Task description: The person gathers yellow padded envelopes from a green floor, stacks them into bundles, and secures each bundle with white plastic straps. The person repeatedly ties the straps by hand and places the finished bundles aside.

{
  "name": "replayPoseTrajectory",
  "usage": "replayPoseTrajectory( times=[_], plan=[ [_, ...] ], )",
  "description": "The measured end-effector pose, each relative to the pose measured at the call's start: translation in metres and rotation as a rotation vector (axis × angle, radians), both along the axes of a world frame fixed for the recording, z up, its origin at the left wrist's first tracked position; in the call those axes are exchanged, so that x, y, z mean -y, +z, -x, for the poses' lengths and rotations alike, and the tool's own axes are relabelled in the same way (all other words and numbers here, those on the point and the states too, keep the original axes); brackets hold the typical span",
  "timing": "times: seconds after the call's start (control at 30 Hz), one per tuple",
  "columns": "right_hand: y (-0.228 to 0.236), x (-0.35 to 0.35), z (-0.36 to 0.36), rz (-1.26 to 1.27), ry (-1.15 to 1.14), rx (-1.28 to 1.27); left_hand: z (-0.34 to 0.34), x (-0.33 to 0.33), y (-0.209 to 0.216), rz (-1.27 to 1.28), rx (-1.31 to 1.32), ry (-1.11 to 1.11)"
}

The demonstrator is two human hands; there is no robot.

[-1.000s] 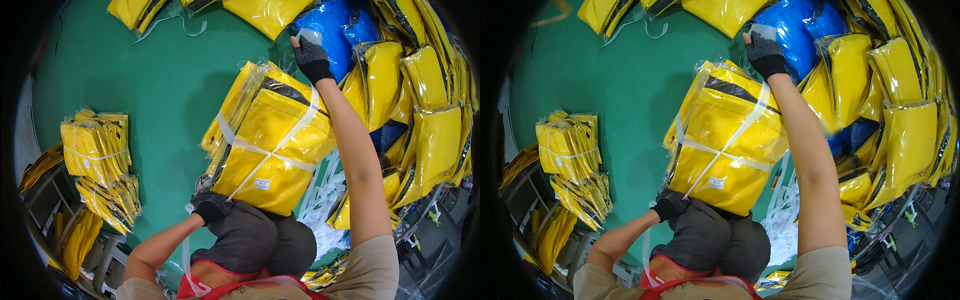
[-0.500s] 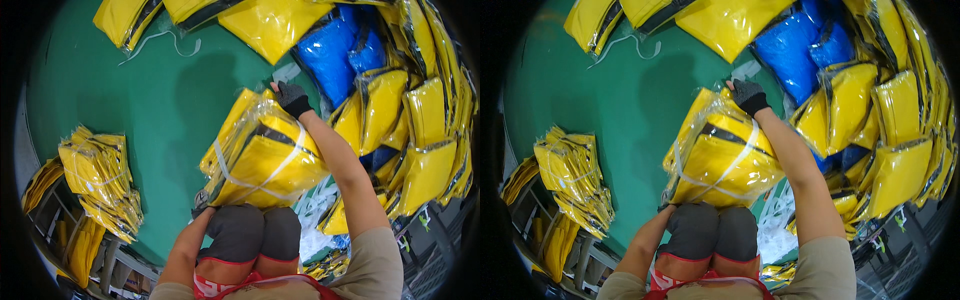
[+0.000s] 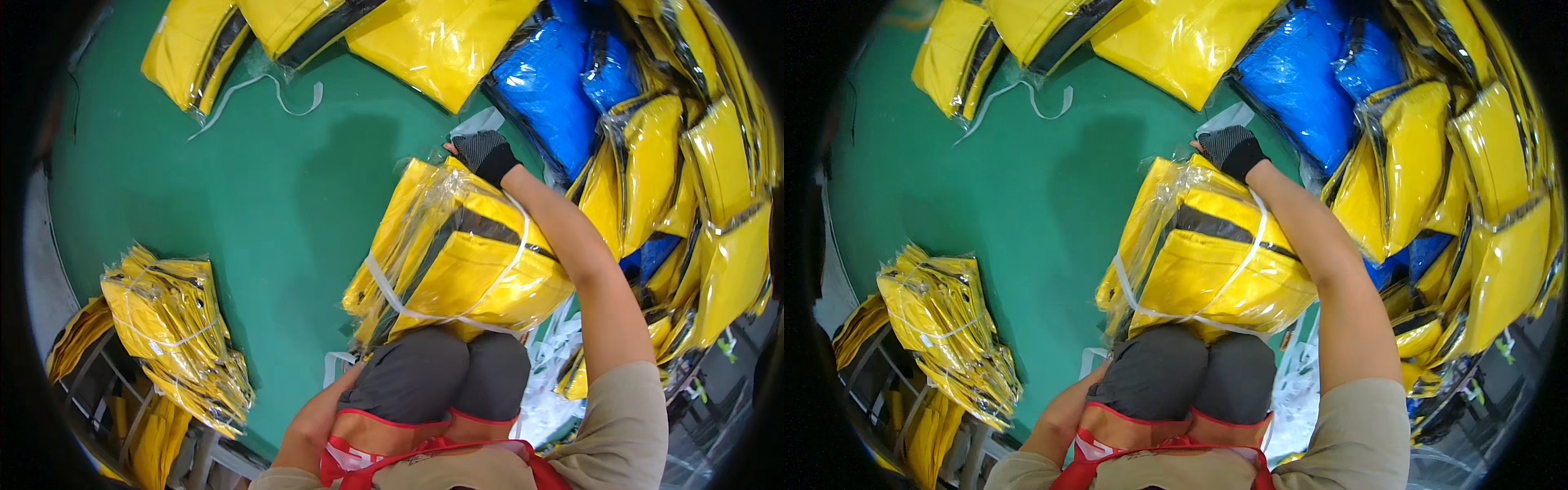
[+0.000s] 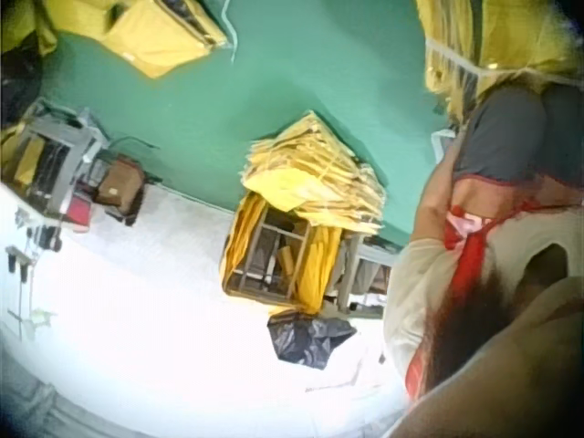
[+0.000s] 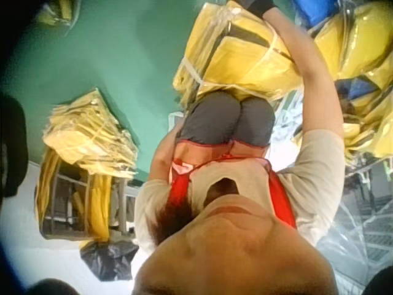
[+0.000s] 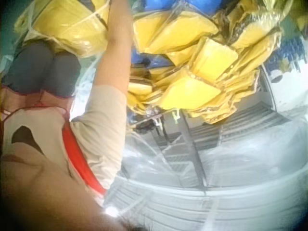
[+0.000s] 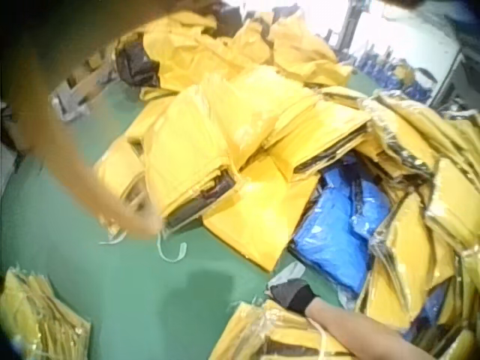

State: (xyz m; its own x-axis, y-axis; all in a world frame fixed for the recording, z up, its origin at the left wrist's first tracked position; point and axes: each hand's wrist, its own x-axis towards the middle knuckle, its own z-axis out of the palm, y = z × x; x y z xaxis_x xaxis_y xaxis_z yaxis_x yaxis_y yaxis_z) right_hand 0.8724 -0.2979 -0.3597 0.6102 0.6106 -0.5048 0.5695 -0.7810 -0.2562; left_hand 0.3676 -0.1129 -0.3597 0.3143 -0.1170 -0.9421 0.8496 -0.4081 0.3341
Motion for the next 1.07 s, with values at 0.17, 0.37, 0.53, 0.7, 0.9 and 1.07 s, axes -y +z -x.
replayPoseTrajectory(
  times=[0.17,0.37,0.53,0.7,0.9,1.07],
  plan=[
    [-0.014,0.067,0.006,-0.276,-0.165,-0.387,0.0,-0.015,-0.025,0.073,0.119,0.022],
    [0.192,0.188,0.143,-0.473,-0.593,-0.394,-0.091,-0.033,-0.02,0.832,0.14,0.776],
    [0.299,0.256,0.213,-1.071,-0.994,0.037,-0.26,-0.041,0.089,1.112,0.131,0.735],
    [0.213,0.271,0.267,-1.51,-1.188,0.135,-0.284,-0.009,0.151,-0.072,1.3,-0.384],
    [0.184,0.211,0.371,-0.381,-1.028,0.31,-0.202,-0.101,0.077,0.219,0.293,0.255],
    [0.206,0.199,0.376,-0.379,-1.063,0.069,-0.223,-0.077,0.171,-0.327,1.004,-1.374]
  ],
)
